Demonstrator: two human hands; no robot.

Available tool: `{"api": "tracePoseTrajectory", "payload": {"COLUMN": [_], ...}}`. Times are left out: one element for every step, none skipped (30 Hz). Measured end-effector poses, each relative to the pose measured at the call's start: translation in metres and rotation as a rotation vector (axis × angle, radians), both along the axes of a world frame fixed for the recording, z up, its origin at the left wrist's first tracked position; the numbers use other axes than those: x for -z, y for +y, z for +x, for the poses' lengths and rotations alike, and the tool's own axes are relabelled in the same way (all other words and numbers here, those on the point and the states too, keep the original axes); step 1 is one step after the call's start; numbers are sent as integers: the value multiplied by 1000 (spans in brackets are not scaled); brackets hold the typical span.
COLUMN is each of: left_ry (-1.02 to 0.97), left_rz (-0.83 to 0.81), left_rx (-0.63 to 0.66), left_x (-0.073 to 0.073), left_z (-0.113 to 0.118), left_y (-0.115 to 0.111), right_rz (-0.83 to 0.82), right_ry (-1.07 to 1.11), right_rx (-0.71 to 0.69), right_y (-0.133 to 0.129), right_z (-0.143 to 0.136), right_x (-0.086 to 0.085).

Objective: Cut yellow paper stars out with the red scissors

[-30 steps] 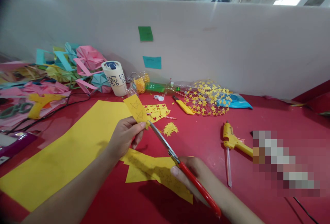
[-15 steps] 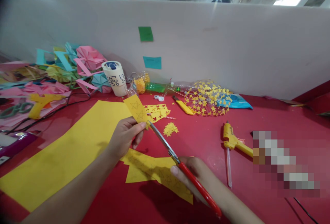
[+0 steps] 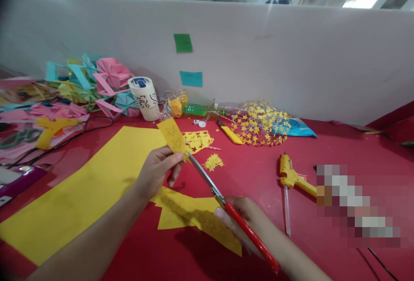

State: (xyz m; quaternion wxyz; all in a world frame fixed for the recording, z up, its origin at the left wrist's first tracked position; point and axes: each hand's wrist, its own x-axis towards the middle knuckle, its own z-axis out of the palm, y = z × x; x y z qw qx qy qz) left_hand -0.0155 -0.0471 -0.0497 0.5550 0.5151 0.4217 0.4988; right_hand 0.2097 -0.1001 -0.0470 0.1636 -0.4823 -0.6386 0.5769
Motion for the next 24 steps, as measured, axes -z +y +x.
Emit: {"api": "tracePoseTrajectory", "payload": {"left_ry": [-21, -38, -51, -60, -65, -70, -78, -86, -91, -94, -92, -89, -83, -76, -69, -61, -54, -46, -38, -31, -25, -20, -16, -12], "left_rz": [-3, -6, -8, -10, -13, -16, -18, -18, -17, -14, -10, -5, -1, 3, 7, 11, 14, 18, 19, 20, 22, 22, 22, 21], "left_rx": [23, 47, 68, 79, 81, 76, 67, 60, 56, 54, 55, 53, 50, 46, 41, 37, 32, 28, 25, 22, 18, 15, 12, 10], "left_x": [0, 0, -1, -1, -1, -1, -1, -1, -1, -1, -1, -1, -1, -1, -1, -1, -1, -1, -2, -2, -2, -2, -2, -2], "left_z": [0, 1, 1, 1, 2, 2, 2, 3, 3, 3, 3, 3, 3, 3, 3, 3, 3, 3, 3, 3, 3, 3, 3, 3], "left_y": [0, 0, 0, 0, 1, 1, 1, 2, 2, 2, 2, 2, 2, 2, 2, 1, 1, 1, 1, 0, 0, 0, 0, 0], "right_rz": [5, 13, 22, 31, 39, 45, 48, 47, 43, 39, 34, 31, 33, 37, 41, 44, 45, 43, 38, 32, 26, 21, 14, 8], "right_ry": [1, -1, -4, -9, -12, -15, -21, -27, -34, -41, -45, -49, -49, -50, -51, -52, -55, -61, -69, -77, -85, -90, -92, -91], "right_rx": [8, 15, 19, 20, 16, 7, -4, -15, -21, -24, -23, -21, -24, -36, -59, -80, -93, -95, -87, -70, -52, -40, -36, -35], "right_y": [0, 0, 0, 0, 0, 0, 1, 1, 0, 0, 0, 0, -1, -1, -1, 0, 0, 0, 0, 0, 0, 0, 0, 0], "right_z": [0, 0, 0, 0, 0, 0, 0, 0, 0, 1, 1, 1, 2, 2, 2, 3, 3, 3, 2, 2, 2, 1, 1, 1], "right_x": [1, 2, 2, 3, 4, 4, 4, 4, 4, 4, 3, 2, 2, 1, 0, 0, -1, -2, -3, -3, -4, -4, -4, -4]}}
